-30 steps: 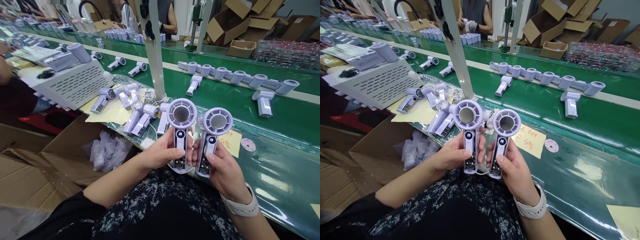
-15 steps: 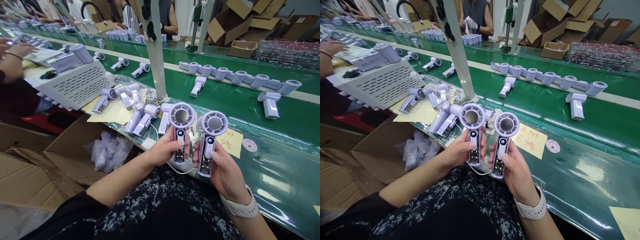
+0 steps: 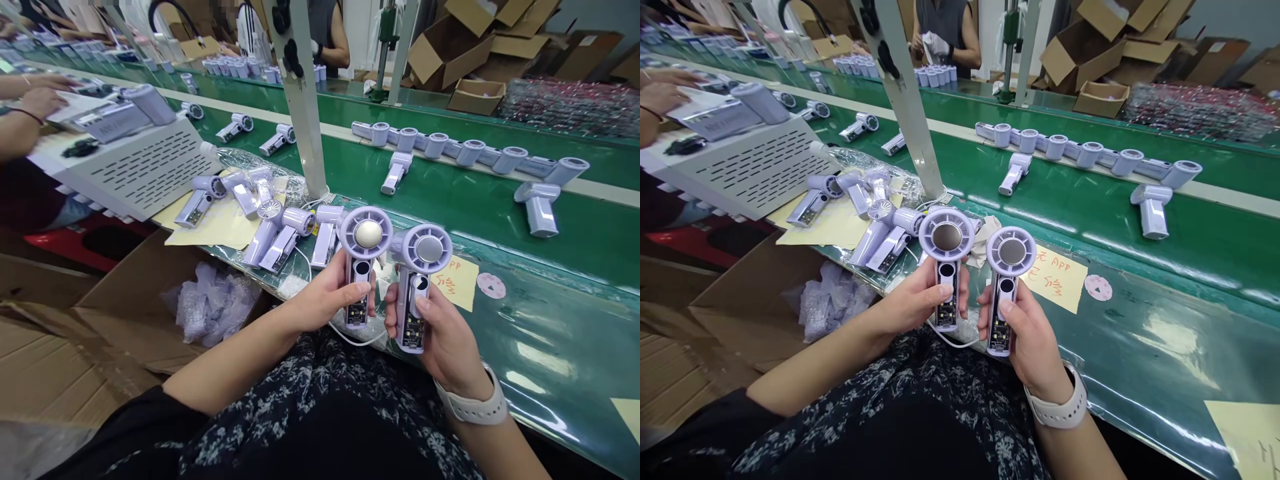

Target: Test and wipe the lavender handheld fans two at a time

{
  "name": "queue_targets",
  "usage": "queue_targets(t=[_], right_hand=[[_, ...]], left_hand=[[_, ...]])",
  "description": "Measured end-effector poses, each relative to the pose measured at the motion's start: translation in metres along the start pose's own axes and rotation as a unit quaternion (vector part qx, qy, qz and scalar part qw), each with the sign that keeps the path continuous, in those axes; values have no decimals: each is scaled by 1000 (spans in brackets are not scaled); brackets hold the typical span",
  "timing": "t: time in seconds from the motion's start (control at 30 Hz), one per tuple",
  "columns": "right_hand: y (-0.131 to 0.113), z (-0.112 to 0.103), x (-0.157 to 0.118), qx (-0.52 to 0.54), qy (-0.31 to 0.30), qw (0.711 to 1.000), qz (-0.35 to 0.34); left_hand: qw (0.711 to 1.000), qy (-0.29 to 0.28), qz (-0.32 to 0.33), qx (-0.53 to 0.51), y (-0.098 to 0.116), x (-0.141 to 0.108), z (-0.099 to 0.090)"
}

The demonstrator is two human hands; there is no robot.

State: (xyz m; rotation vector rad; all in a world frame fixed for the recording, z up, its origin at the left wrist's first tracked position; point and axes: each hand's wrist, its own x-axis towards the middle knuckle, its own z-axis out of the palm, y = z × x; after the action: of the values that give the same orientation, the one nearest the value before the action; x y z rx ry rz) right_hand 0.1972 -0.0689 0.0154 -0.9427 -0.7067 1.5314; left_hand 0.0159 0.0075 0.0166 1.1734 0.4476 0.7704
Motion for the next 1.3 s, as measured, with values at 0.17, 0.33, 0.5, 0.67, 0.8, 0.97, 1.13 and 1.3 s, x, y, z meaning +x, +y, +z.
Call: queue_targets(t=[0.17, 0.33, 0.5, 0.67, 0.8, 0.97, 1.13, 1.3], right_hand=[[0, 0, -2, 23, 5, 1000, 4], [-3, 1, -2, 8, 3, 1000, 0], [-5, 2, -2, -4, 18, 1000, -25], [-6, 1, -2, -6, 6, 1000, -13], [-5, 8, -2, 25, -1, 1000, -17], [11, 13, -7, -59, 19, 997, -46], [-17, -54, 18, -434, 85, 897, 5], [-119, -166, 68, -541, 353, 759, -82]], left_hand=[[1000, 10, -5, -7, 1, 1, 1], [999, 25, -5, -21, 3, -1, 2], [1000, 13, 7, -27, 2, -2, 0], [997, 61, -22, -41, 2, -3, -1], [988, 90, -56, -112, -7, 0, 5], [945, -18, -142, -295, -29, 4, 21], [940, 3, -116, -321, -24, 6, 12], [949, 1, -74, -307, -9, 3, -18]])
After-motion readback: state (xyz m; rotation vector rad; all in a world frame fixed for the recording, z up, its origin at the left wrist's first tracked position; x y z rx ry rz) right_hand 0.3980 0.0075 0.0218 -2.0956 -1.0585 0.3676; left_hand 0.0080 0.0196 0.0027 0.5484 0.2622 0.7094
